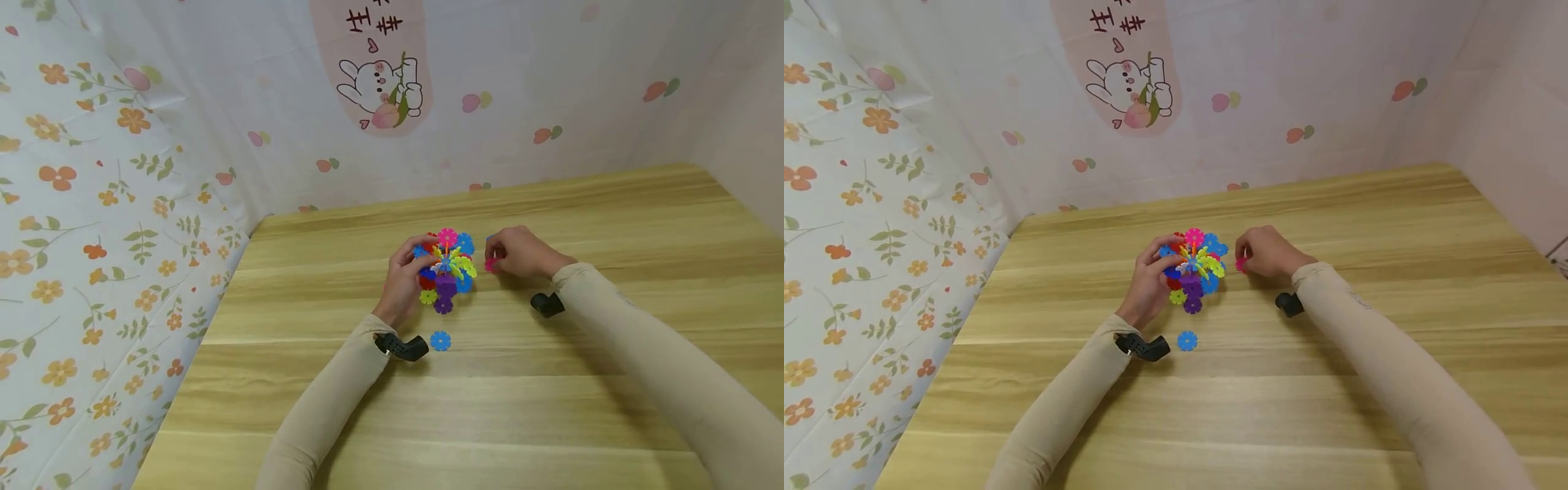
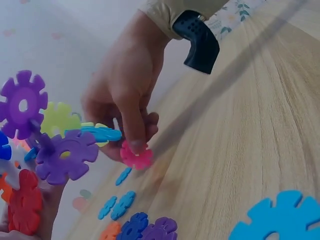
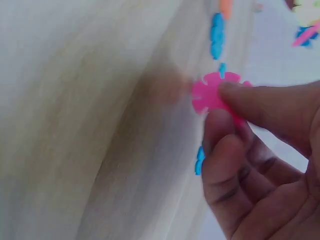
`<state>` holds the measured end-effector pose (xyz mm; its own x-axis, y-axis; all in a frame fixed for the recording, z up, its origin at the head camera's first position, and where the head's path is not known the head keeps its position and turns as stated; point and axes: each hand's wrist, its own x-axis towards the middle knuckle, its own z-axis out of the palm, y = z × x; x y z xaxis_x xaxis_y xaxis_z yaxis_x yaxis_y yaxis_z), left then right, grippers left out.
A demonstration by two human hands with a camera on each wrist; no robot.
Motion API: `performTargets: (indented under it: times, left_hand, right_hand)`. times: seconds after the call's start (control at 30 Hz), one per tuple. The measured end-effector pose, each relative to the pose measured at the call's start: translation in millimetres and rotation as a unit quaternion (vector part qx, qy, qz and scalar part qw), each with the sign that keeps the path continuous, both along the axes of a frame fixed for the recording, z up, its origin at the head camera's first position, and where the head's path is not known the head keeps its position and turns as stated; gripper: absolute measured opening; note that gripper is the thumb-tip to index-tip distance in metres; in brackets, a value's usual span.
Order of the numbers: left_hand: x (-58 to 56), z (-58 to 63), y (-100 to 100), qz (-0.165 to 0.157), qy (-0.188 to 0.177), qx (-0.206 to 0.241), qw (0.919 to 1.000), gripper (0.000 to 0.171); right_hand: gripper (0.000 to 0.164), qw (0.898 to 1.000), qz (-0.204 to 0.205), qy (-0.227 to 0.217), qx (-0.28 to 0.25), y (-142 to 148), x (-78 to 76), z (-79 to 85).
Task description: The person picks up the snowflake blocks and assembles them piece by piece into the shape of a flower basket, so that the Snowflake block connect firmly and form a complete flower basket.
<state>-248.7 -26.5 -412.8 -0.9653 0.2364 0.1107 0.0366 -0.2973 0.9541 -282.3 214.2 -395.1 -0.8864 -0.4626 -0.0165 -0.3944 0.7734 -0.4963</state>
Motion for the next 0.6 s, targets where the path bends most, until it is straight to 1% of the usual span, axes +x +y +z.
performTargets:
  times: [0.1, 0.17, 0.23, 0.3, 0.4, 0.5, 0.6]
  left_hand:
    - [-0.8, -0.2, 1, 0.008, -0.007, 0.017, 0.9998, 0.019]
    - [-1.1, -0.9, 1, 0.012, -0.013, 0.029, 0.9994, 0.019]
    - [-1.5, -1.7, 1, 0.016, -0.016, 0.043, 0.9988, 0.02]
    - [-1.9, -2.4, 2, 0.02, -0.016, 0.049, 0.9984, 0.021]
    - [-2.6, -3.4, 2, 0.027, -0.01, 0.055, 0.9981, 0.02]
    - [-2.3, -3.7, 2, 0.031, -0.002, 0.052, 0.9982, 0.02]
    - [-1.1, -3.2, 3, 0.038, 0.004, 0.042, 0.9984, 0.019]
  right_hand:
    - [0.003, 0.999, -0.011, -0.034, -0.041, 6, 5.2, 2.3]
    - [0.005, 0.995, -0.025, -0.059, -0.071, 9, 9.1, 4.1]
    - [0.009, 0.992, -0.041, -0.074, -0.097, 10, 14.2, 7.3]
    - [0.014, 0.987, -0.055, -0.08, -0.128, 10, 19.3, 11.2]
    - [0.02, 0.977, -0.074, -0.081, -0.181, 6, 26.5, 18.1]
    - [0.021, 0.963, -0.092, -0.079, -0.24, -3, 31.9, 23.4]
    - [0.019, 0.953, -0.105, -0.063, -0.276, -13, 34.4, 24.3]
